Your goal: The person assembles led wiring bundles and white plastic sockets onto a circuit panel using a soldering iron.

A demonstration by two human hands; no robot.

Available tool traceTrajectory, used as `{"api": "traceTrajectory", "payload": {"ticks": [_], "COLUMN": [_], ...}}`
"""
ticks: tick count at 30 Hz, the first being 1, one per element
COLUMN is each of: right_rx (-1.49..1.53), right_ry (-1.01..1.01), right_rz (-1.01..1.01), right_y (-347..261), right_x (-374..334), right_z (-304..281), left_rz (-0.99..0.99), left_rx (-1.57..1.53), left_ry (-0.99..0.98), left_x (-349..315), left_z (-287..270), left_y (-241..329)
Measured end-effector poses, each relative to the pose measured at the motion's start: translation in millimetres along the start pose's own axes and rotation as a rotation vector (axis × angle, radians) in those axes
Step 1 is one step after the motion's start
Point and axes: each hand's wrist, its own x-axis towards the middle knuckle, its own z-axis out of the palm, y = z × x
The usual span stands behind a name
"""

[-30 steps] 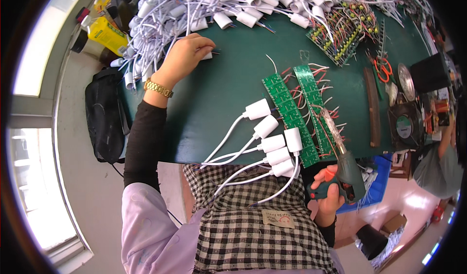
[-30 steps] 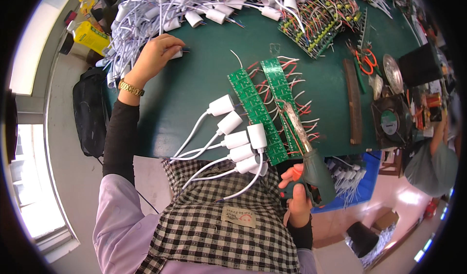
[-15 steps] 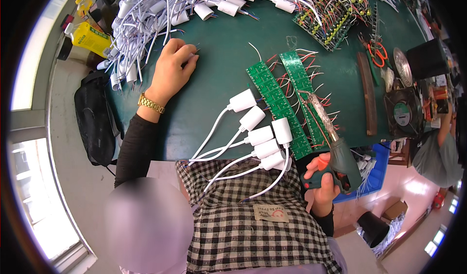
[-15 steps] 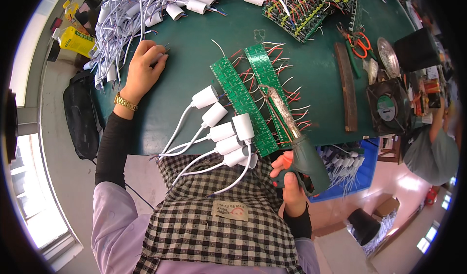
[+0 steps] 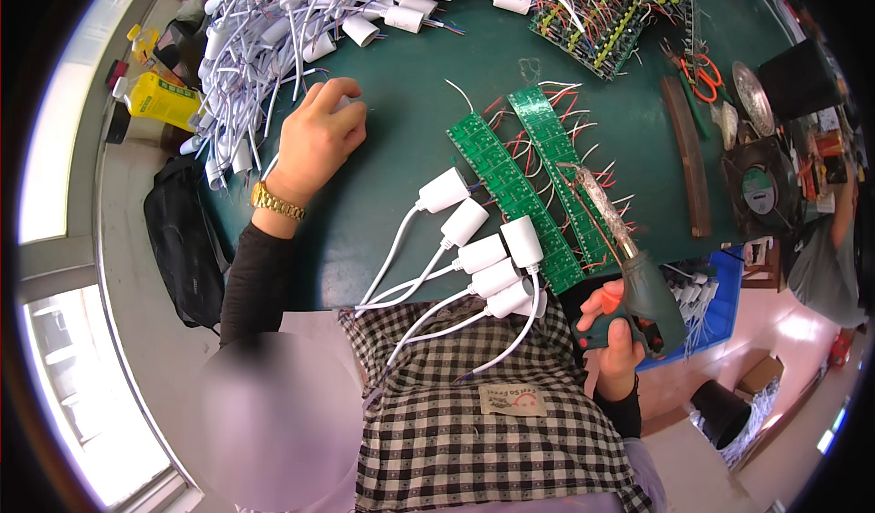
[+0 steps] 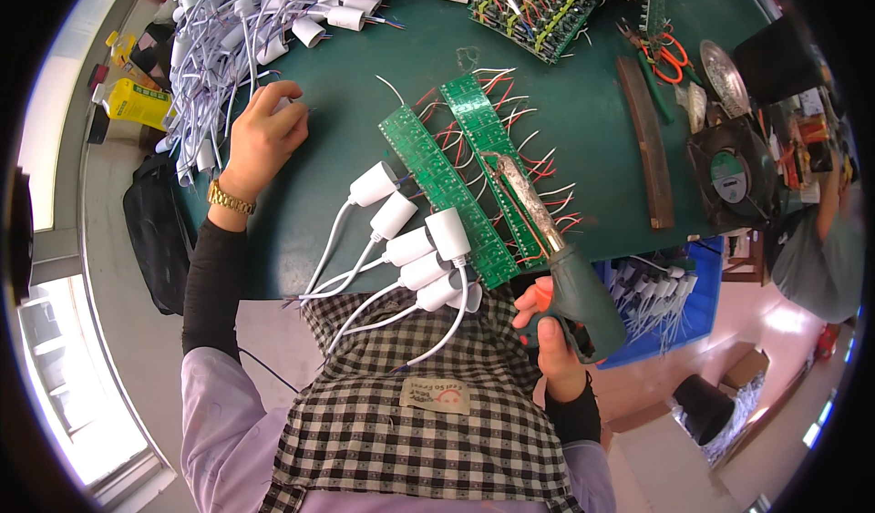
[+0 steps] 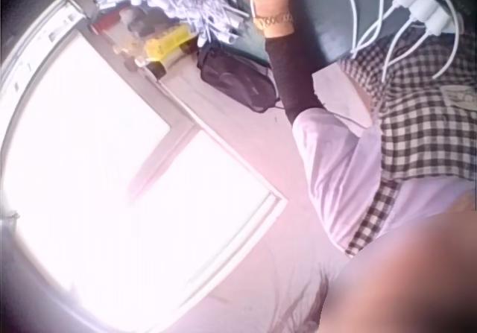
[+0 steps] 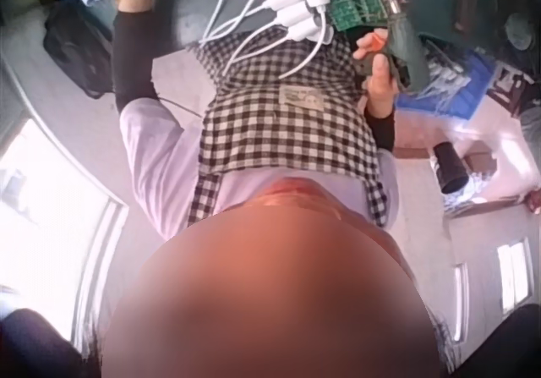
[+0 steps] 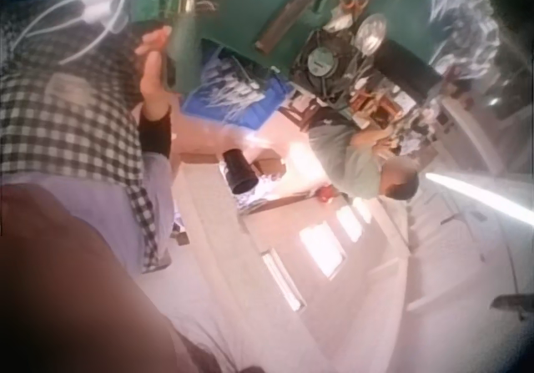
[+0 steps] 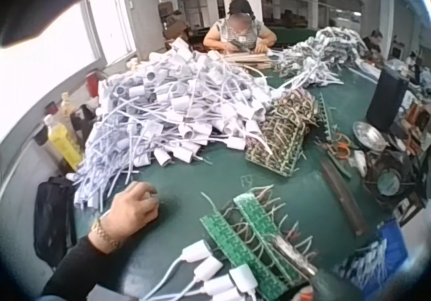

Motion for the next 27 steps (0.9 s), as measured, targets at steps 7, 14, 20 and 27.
{"api": "traceTrajectory", "payload": {"ticks": [7, 14, 20, 27], "right_rx": [0.028, 0.120, 0.077, 0.097], "right_ry": [-0.034, -0.187, -0.120, -0.105], "right_rz": [-0.003, 0.068, 0.101, 0.165], "right_y": [-7, -13, -15, -16], "right_x": [11, 24, 28, 26], "right_z": [9, 17, 30, 30], "left_rz": [-0.301, -0.437, -0.435, -0.415], "left_rx": [-0.487, -0.928, -0.802, -0.730], "left_ry": [0.073, -0.182, -0.053, -0.123], "left_x": [19, 22, 19, 18], "left_z": [1, 2, 9, 15], "left_y": [55, 87, 83, 85]}}
